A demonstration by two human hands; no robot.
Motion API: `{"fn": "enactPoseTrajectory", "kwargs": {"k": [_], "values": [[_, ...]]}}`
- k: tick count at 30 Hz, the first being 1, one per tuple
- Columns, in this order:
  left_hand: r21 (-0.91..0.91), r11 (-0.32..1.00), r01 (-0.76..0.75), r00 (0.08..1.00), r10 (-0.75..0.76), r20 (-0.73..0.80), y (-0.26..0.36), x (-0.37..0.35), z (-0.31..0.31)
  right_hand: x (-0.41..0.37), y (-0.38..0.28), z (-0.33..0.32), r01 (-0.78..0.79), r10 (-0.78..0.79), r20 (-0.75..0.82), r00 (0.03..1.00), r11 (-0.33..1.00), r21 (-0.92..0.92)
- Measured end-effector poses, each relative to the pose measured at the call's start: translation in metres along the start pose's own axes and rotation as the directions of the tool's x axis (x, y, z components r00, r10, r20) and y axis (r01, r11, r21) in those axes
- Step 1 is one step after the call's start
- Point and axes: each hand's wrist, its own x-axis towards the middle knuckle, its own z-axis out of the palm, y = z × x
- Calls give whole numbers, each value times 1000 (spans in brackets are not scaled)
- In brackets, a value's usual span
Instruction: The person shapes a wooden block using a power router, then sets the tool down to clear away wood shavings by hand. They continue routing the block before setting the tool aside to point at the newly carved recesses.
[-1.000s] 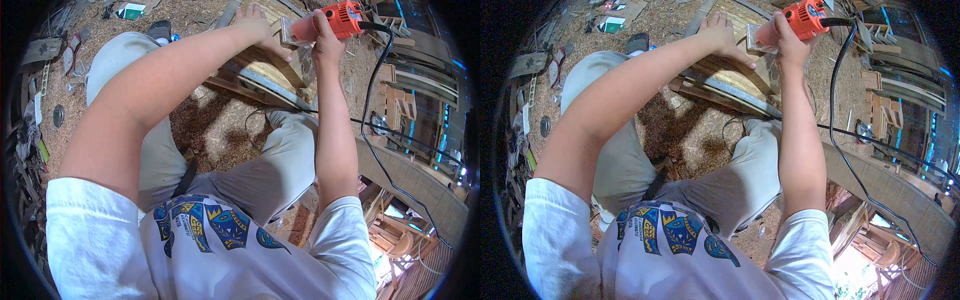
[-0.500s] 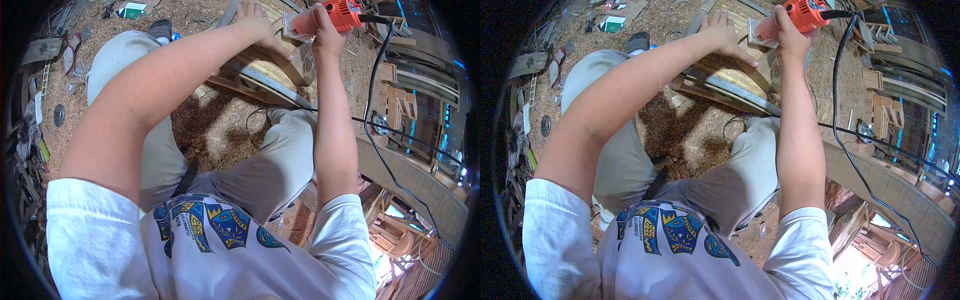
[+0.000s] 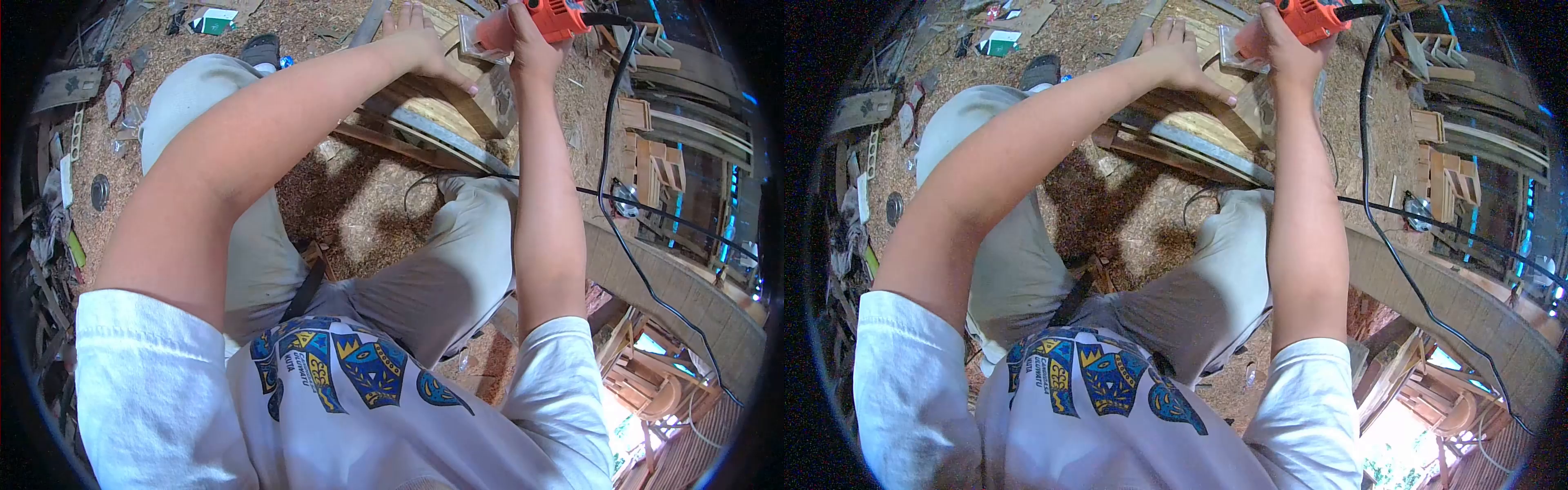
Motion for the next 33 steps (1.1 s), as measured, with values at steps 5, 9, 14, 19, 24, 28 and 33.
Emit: {"fn": "enactPoseTrajectory", "kwargs": {"k": [5,9,14,19,24,28,33], "values": [[-3,1000,5,1000,-5,4,1,0,-1,2,3,-8,16,-16,18,1000,1000,-6],[-2,1000,12,1000,-12,15,1,-1,-3,1,2,-9,-8,9,26,1000,1000,-19],[-3,1000,10,1000,-10,20,0,-3,-5,-1,-14,-8,165,-160,153,975,986,-19],[-23,1000,-9,1000,9,18,-1,-5,-7,2,-9,-18,111,-102,175,979,993,-40],[-22,1000,-7,1000,8,30,0,-4,-7,1,-10,-23,123,-110,189,976,991,-58],[-19,1000,-1,999,2,37,0,-4,-6,-5,-18,-21,125,-110,191,975,990,-66],[-19,1000,-2,1000,3,25,-1,-3,-5,-4,-17,-23,128,-112,179,977,988,-81]]}}
